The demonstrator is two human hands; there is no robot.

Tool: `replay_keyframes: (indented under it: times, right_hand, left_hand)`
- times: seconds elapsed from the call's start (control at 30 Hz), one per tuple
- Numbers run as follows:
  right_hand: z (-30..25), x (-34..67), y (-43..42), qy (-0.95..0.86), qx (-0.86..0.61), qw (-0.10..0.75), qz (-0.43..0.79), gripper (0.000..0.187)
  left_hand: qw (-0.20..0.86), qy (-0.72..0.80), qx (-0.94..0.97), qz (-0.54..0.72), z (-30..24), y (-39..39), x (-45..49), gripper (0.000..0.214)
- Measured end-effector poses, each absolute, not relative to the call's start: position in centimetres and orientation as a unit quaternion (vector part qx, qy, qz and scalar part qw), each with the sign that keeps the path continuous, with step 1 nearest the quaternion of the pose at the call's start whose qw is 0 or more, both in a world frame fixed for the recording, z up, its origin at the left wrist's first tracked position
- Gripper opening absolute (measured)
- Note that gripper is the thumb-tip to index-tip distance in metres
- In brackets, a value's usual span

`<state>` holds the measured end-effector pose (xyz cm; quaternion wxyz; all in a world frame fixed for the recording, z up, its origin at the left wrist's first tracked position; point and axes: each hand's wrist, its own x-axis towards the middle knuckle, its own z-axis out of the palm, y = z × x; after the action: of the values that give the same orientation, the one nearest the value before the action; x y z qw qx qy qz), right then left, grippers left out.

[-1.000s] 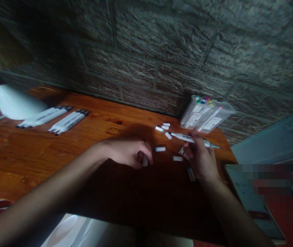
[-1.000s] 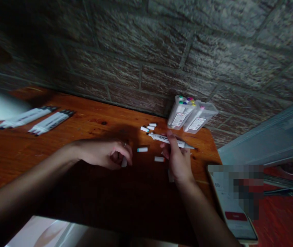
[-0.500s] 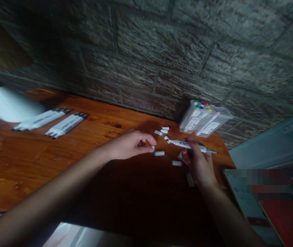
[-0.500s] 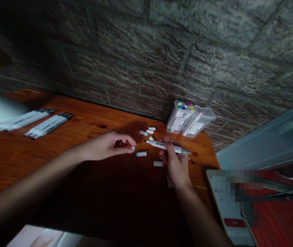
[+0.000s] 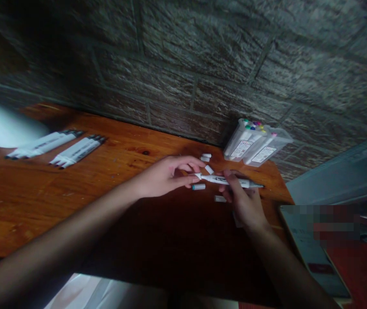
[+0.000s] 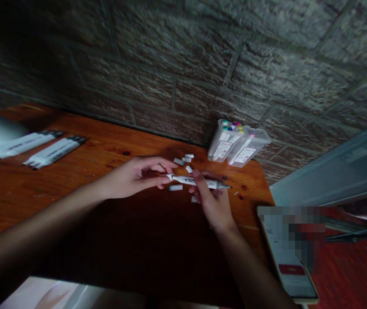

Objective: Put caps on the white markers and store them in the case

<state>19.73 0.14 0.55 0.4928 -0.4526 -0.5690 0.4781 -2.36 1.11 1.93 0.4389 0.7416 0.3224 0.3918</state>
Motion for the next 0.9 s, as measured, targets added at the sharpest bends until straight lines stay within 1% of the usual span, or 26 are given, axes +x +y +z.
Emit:
replay_keyframes:
  times: [0.13,0.3,0.4,0.5,0.57,0.63,0.7,0.8,0.9]
  right_hand:
    - [0.6,19.8,0.1,-0.586,-0.424,0.475,0.501,0.020]
    - [0.2,19.3,-0.2,-0.534,-0.375,0.493,0.575,0.023]
    - [0.1,18.7,-0.7,-0.537,-0.346,0.488,0.595,0.024]
    - [0.1,18.3,-1.0,-0.530,-0.350,0.487,0.600,0.026]
    - [0.0,18.4,-1.0,-0.521,-0.363,0.483,0.603,0.028]
    - [0.0,18.4,-1.0,-0.519,-0.372,0.481,0.600,0.029]
    - [0.0,18.3,-1.2,-0.539,-0.380,0.478,0.580,0.030]
    - [0.3,17.8,-1.8,-0.602,-0.404,0.441,0.528,0.030]
    - [0.7,17.3,-2.5,-0.644,-0.426,0.410,0.485,0.033]
  left_hand:
    - [0.435,0.310,0.737,0.413,1.7,1.0,-2.1,0.030]
    - [0.512,0.297,0.657,0.466,1.8,0.9,-1.7,0.030]
    - [0.533,0.302,0.637,0.469,2.0,0.7,-1.4,0.030]
    - [0.533,0.317,0.622,0.478,2.3,0.6,-1.3,0.030]
    - [0.537,0.336,0.587,0.504,2.5,0.7,-1.4,0.036]
    - [0.556,0.355,0.528,0.535,2.5,1.1,-1.4,0.052]
    - [0.584,0.358,0.469,0.558,2.4,1.3,-1.3,0.062]
    - [0.635,0.332,0.416,0.560,1.9,1.2,-0.5,0.063]
    - [0.697,0.308,0.370,0.532,1.2,0.7,0.7,0.062]
